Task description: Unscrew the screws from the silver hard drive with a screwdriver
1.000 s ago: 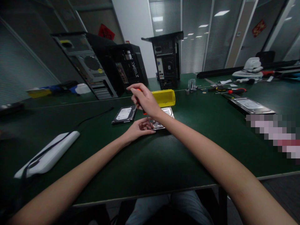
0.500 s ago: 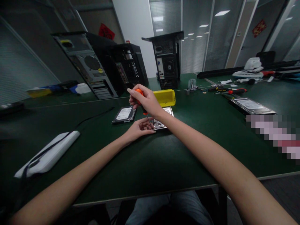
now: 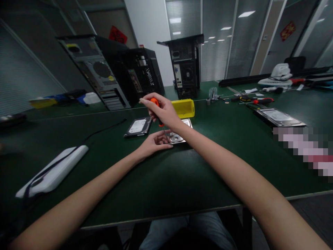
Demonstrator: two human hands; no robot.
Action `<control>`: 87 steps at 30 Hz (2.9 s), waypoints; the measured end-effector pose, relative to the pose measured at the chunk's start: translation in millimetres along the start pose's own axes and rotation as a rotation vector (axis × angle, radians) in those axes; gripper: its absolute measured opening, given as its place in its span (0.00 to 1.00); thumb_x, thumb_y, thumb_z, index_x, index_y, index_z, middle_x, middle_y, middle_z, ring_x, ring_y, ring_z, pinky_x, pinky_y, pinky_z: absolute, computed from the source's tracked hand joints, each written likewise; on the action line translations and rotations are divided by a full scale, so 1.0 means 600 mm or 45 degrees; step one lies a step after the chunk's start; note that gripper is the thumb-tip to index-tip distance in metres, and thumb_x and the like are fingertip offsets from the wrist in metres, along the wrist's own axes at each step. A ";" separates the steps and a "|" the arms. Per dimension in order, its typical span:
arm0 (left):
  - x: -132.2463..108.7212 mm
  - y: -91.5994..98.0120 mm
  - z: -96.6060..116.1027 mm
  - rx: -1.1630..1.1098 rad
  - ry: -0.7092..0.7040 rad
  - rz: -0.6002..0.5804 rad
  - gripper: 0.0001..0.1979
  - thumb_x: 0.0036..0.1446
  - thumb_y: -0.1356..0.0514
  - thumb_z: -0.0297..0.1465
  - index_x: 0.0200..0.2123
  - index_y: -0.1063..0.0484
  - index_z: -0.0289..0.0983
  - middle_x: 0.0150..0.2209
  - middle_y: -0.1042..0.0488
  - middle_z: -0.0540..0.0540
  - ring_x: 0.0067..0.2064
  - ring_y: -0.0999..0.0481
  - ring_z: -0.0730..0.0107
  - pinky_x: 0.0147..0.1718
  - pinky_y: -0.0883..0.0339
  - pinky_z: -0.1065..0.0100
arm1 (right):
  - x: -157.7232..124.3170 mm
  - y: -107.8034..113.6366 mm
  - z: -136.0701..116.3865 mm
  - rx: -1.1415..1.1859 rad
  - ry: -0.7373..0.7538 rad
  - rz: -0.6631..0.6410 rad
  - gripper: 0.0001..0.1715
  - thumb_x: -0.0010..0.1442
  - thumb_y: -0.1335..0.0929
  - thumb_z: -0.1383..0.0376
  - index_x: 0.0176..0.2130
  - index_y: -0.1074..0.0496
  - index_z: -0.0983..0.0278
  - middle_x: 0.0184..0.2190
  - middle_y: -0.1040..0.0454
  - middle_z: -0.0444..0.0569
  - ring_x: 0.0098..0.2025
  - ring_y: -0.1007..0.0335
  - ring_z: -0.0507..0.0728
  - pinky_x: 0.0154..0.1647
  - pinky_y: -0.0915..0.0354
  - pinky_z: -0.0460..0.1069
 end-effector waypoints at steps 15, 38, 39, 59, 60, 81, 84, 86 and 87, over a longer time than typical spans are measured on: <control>0.003 0.001 -0.008 0.019 -0.010 0.014 0.36 0.44 0.30 0.31 0.58 0.37 0.33 0.37 0.26 0.45 0.36 0.27 0.72 0.34 0.34 0.69 | 0.003 0.008 0.000 -0.067 -0.006 -0.025 0.20 0.65 0.43 0.53 0.31 0.36 0.65 0.24 0.38 0.42 0.25 0.40 0.46 0.26 0.40 0.43; 0.000 0.000 0.000 0.048 -0.007 0.012 0.36 0.45 0.31 0.32 0.57 0.37 0.33 0.37 0.28 0.46 0.35 0.29 0.72 0.35 0.35 0.68 | 0.002 0.003 -0.004 -0.104 0.041 0.005 0.20 0.55 0.31 0.53 0.30 0.41 0.63 0.25 0.33 0.40 0.25 0.39 0.45 0.29 0.39 0.43; 0.000 0.000 -0.001 0.048 -0.008 0.012 0.36 0.45 0.31 0.32 0.58 0.37 0.34 0.37 0.28 0.46 0.35 0.29 0.72 0.35 0.36 0.68 | 0.002 0.002 -0.005 -0.083 0.031 -0.005 0.20 0.54 0.31 0.52 0.30 0.41 0.63 0.25 0.32 0.40 0.25 0.38 0.45 0.29 0.38 0.43; 0.000 0.000 0.002 0.056 0.004 0.005 0.36 0.44 0.31 0.31 0.57 0.37 0.34 0.36 0.29 0.47 0.35 0.30 0.73 0.34 0.35 0.69 | 0.003 0.008 0.001 -0.031 0.014 -0.041 0.19 0.59 0.35 0.50 0.30 0.41 0.62 0.17 0.42 0.35 0.15 0.47 0.44 0.16 0.45 0.42; 0.000 0.000 0.001 0.057 0.003 0.003 0.36 0.45 0.31 0.31 0.58 0.37 0.34 0.36 0.29 0.47 0.35 0.30 0.73 0.34 0.35 0.69 | 0.003 0.008 0.002 -0.014 0.020 -0.049 0.19 0.61 0.37 0.50 0.30 0.41 0.62 0.17 0.42 0.36 0.15 0.47 0.44 0.16 0.45 0.42; 0.001 0.001 -0.004 0.035 -0.010 -0.009 0.36 0.45 0.31 0.32 0.58 0.36 0.35 0.35 0.29 0.49 0.34 0.31 0.75 0.35 0.36 0.70 | 0.003 0.015 0.001 -0.028 0.072 -0.069 0.18 0.64 0.41 0.52 0.33 0.38 0.64 0.26 0.34 0.42 0.23 0.38 0.46 0.25 0.38 0.44; 0.000 0.001 -0.003 0.027 -0.006 -0.012 0.36 0.45 0.31 0.32 0.58 0.37 0.35 0.35 0.29 0.49 0.34 0.31 0.75 0.34 0.36 0.70 | 0.003 0.014 -0.002 -0.017 0.085 -0.073 0.18 0.63 0.40 0.53 0.32 0.37 0.64 0.27 0.33 0.42 0.23 0.37 0.46 0.26 0.38 0.44; 0.000 0.000 -0.001 0.027 -0.001 -0.007 0.36 0.45 0.31 0.32 0.58 0.37 0.35 0.35 0.29 0.48 0.34 0.31 0.75 0.34 0.36 0.70 | 0.003 0.013 -0.004 -0.022 0.079 -0.077 0.17 0.62 0.38 0.54 0.31 0.36 0.64 0.26 0.33 0.42 0.23 0.37 0.45 0.26 0.38 0.43; -0.001 0.000 0.001 0.026 0.000 -0.005 0.36 0.45 0.31 0.31 0.58 0.37 0.34 0.36 0.29 0.48 0.34 0.31 0.74 0.34 0.36 0.70 | 0.003 0.012 -0.005 -0.029 0.074 -0.079 0.17 0.61 0.37 0.54 0.30 0.36 0.64 0.26 0.33 0.42 0.22 0.38 0.45 0.26 0.38 0.43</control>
Point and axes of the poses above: each hand's wrist, its own x-axis towards the middle knuckle, its own y-axis out of the back of the hand, z = x × y, the point moved 1 cm from there along x, towards the middle knuckle
